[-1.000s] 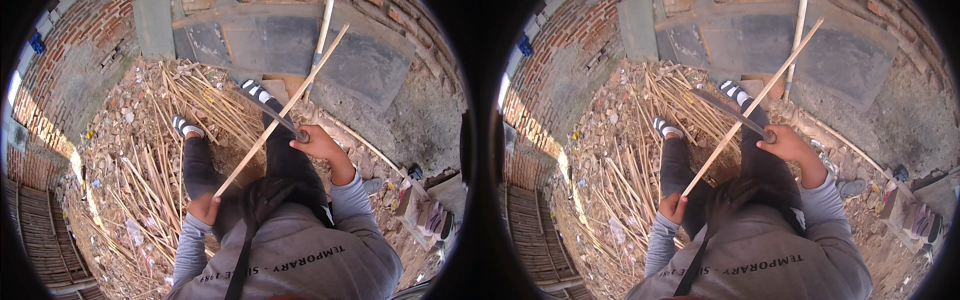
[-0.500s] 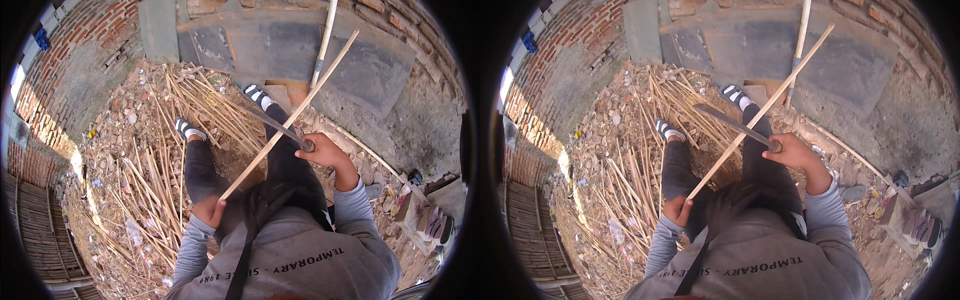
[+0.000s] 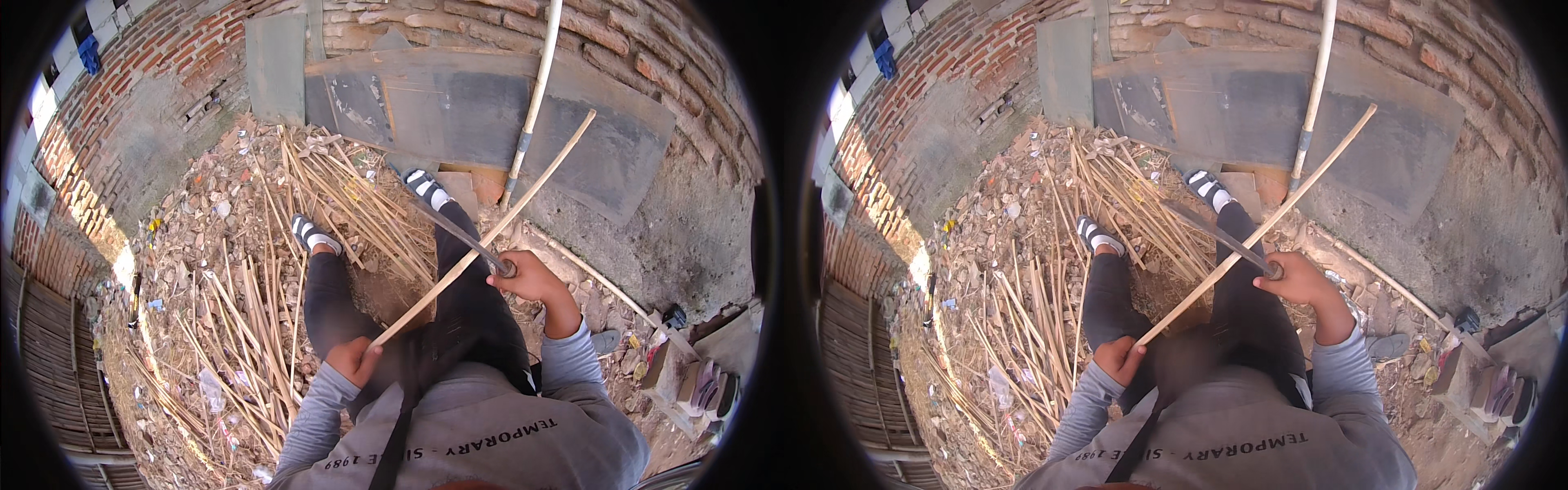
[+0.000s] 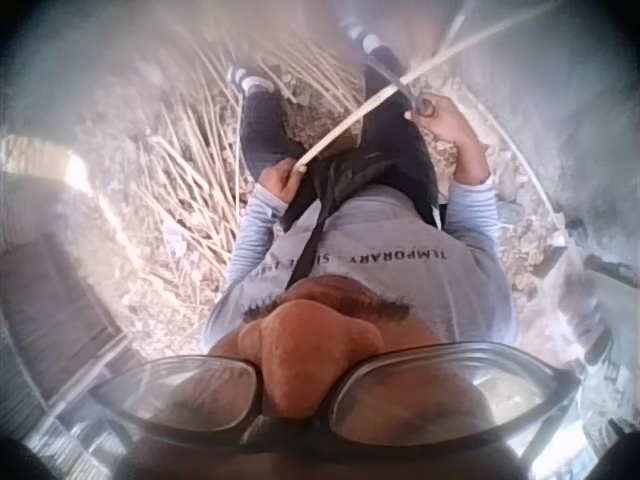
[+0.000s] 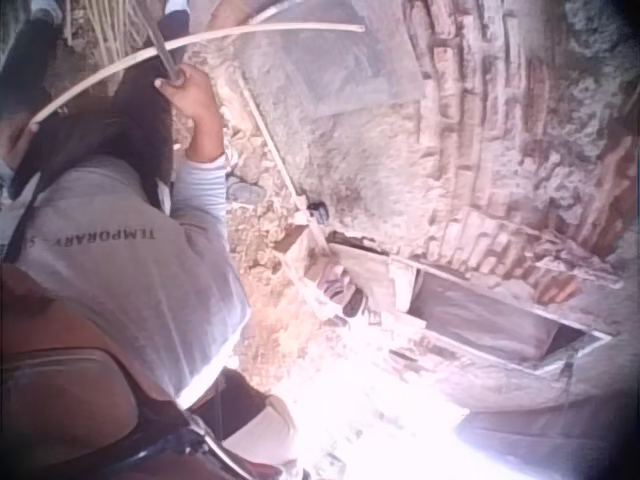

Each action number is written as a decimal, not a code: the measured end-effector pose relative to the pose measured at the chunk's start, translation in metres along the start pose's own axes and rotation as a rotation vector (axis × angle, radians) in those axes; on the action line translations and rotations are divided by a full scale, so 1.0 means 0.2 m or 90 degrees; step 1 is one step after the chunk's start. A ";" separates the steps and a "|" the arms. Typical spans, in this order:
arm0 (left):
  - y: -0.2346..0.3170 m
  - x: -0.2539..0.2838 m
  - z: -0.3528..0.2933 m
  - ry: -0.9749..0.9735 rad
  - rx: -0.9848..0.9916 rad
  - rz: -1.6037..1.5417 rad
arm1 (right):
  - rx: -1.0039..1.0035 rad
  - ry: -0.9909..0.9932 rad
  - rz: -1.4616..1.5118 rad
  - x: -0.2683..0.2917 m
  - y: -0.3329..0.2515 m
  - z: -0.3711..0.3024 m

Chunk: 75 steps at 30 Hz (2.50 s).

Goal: The person shaves a thin strip of bamboo using a cleaver while sitting on the ground, holding the strip with one hand and drawing the blade along its length.

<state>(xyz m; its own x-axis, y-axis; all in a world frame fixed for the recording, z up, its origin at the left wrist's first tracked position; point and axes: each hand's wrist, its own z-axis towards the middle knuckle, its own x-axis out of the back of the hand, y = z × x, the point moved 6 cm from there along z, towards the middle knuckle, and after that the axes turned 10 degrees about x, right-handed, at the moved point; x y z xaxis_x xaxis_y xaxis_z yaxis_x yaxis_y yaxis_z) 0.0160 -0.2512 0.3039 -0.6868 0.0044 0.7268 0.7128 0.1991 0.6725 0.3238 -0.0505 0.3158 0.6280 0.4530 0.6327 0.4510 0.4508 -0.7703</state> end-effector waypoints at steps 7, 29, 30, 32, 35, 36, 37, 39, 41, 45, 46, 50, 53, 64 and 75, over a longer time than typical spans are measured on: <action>0.03 -0.01 0.00 -0.021 -0.015 -0.010 | 0.063 -0.105 -0.109 -0.07 -0.21 -0.01; -0.01 0.03 -0.03 0.063 -0.031 -0.021 | -0.035 0.073 -0.041 0.12 -0.09 -0.03; -0.01 0.05 -0.04 0.069 -0.031 -0.019 | -0.043 0.090 -0.067 0.15 -0.08 -0.03; -0.01 0.06 -0.04 0.073 -0.030 -0.023 | -0.057 0.119 -0.119 0.20 -0.10 -0.05; 0.03 0.00 0.00 0.041 -0.021 -0.042 | 0.088 0.005 -0.145 0.01 -0.20 -0.02; 0.05 -0.02 0.01 0.030 -0.035 -0.049 | 0.112 -0.056 -0.131 -0.08 -0.21 0.00; 0.07 -0.04 0.02 0.019 -0.048 -0.056 | 0.117 -0.083 -0.122 -0.09 -0.23 0.00; 0.06 -0.03 0.02 0.015 -0.052 -0.046 | 0.136 -0.136 -0.096 -0.13 -0.27 0.01; 0.04 -0.01 0.00 0.023 -0.041 -0.022 | 0.128 -0.040 -0.095 -0.01 -0.21 0.01; -0.04 0.07 -0.04 0.052 -0.004 -0.013 | -0.050 0.122 -0.090 0.21 -0.05 -0.05; -0.05 0.07 -0.04 0.056 -0.004 -0.018 | -0.075 0.159 -0.100 0.23 -0.03 -0.06; 0.00 -0.01 -0.01 0.039 -0.010 -0.040 | 0.045 0.011 -0.115 0.03 -0.13 -0.06; 0.07 -0.05 0.03 0.023 -0.037 -0.036 | 0.141 -0.130 -0.105 -0.11 -0.21 -0.03; -0.04 0.02 -0.01 0.071 -0.021 -0.033 | 0.041 0.161 -0.086 0.20 -0.16 -0.04; 0.00 0.11 -0.03 0.089 -0.013 0.029 | 0.031 0.113 -0.102 0.16 -0.13 -0.01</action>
<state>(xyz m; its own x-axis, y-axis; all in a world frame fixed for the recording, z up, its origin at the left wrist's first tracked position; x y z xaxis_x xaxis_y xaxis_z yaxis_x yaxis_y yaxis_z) 0.0020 -0.2567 0.3214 -0.6287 -0.1233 0.7678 0.7462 0.1821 0.6403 0.3327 -0.0490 0.3568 0.6547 0.2323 0.7193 0.5253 0.5444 -0.6539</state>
